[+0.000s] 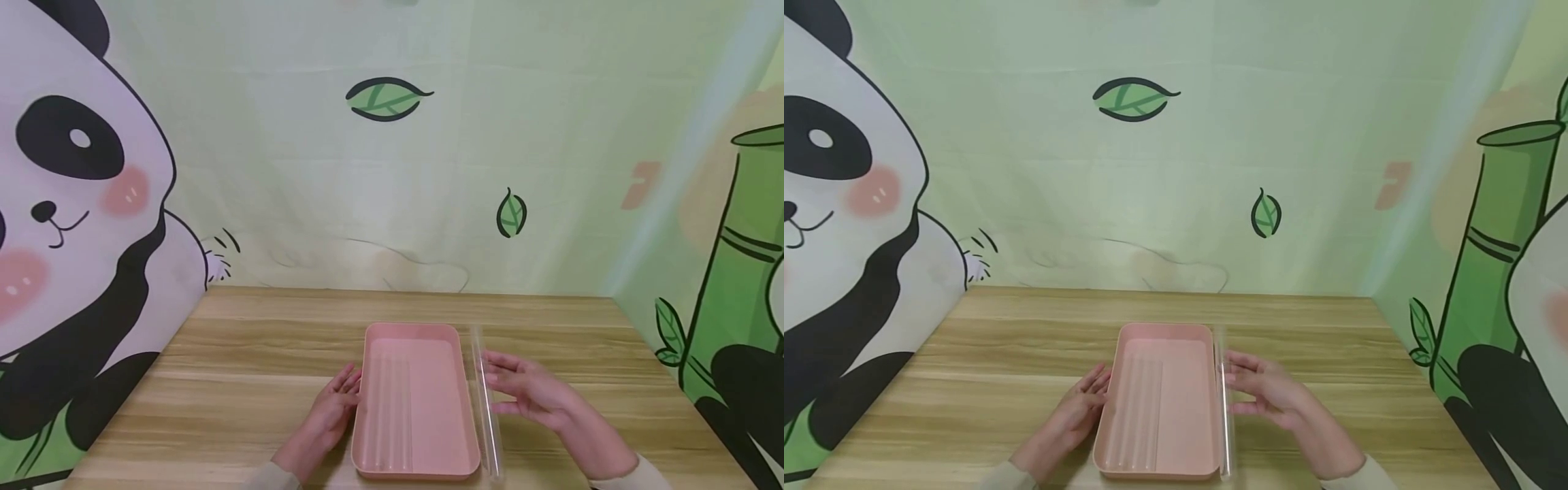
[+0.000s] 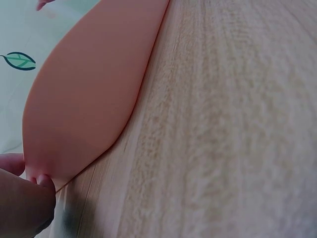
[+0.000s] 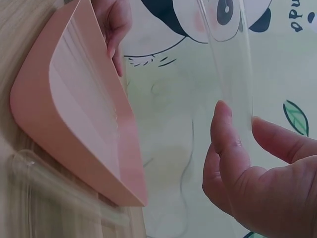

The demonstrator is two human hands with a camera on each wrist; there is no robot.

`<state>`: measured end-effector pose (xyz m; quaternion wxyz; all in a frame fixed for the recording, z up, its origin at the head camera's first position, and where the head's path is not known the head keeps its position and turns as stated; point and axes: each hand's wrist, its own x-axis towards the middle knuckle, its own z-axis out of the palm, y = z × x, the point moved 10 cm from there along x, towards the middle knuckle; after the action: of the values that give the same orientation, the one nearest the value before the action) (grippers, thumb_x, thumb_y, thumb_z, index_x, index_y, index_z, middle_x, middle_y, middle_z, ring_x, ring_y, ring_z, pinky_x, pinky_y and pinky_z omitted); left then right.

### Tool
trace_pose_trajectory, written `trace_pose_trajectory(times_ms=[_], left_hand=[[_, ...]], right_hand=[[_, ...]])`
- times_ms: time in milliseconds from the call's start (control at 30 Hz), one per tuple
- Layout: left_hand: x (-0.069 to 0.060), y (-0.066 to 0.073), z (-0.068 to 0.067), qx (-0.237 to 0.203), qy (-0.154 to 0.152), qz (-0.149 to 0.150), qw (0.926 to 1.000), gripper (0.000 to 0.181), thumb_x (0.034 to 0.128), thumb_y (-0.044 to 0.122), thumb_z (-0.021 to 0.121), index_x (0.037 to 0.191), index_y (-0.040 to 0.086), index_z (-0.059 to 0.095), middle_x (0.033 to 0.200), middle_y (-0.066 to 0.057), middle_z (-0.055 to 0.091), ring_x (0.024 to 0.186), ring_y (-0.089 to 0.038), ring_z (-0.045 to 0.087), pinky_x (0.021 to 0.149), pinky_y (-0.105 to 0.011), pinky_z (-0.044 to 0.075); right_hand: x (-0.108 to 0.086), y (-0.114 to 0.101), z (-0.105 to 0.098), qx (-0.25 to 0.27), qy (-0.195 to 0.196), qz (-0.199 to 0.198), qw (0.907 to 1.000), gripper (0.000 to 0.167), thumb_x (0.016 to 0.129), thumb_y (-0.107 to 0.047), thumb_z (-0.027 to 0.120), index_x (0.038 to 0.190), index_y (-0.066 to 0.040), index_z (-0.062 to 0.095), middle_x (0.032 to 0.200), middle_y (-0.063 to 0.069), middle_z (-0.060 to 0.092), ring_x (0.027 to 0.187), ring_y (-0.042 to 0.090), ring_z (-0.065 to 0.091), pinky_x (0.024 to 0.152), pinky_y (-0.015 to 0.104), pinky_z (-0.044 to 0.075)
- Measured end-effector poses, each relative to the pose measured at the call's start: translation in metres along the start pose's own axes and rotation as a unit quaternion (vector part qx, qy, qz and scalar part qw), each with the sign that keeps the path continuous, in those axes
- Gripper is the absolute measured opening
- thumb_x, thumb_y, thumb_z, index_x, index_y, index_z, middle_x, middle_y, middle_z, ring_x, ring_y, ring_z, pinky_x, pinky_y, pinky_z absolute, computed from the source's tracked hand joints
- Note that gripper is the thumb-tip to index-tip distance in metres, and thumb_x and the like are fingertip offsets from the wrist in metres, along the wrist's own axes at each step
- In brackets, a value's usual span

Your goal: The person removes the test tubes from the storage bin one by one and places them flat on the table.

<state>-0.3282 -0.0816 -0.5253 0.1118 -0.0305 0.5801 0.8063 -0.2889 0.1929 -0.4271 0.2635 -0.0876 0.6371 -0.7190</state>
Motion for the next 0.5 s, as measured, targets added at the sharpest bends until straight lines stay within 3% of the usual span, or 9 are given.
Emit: trace_pose_trajectory(times_ms=[267,500], left_hand=[[-0.001,0.000,-0.001,0.003,0.002,0.001,1.0000,0.076,0.0919,-0.016,0.041,0.160,-0.008,0.010,0.165,-0.036,0.016,0.156,-0.050,0.017,0.130,-0.052,0.020],[-0.001,-0.001,0.000,0.006,-0.001,0.000,1.0000,0.076,0.0917,-0.016,0.041,0.160,-0.008,0.009,0.165,-0.037,0.016,0.156,-0.051,0.016,0.130,-0.052,0.020]], right_hand=[[-0.005,0.007,-0.012,0.018,0.001,0.001,0.9998,0.070,0.103,-0.006,0.055,0.158,0.009,0.016,0.122,-0.008,0.062,0.105,0.005,0.065,0.084,0.026,0.063],[-0.006,0.011,-0.020,0.046,-0.008,-0.009,0.9989,0.048,0.103,-0.007,0.055,0.150,-0.005,0.046,0.119,-0.012,0.068,0.102,0.004,0.068,0.083,0.024,0.063]])
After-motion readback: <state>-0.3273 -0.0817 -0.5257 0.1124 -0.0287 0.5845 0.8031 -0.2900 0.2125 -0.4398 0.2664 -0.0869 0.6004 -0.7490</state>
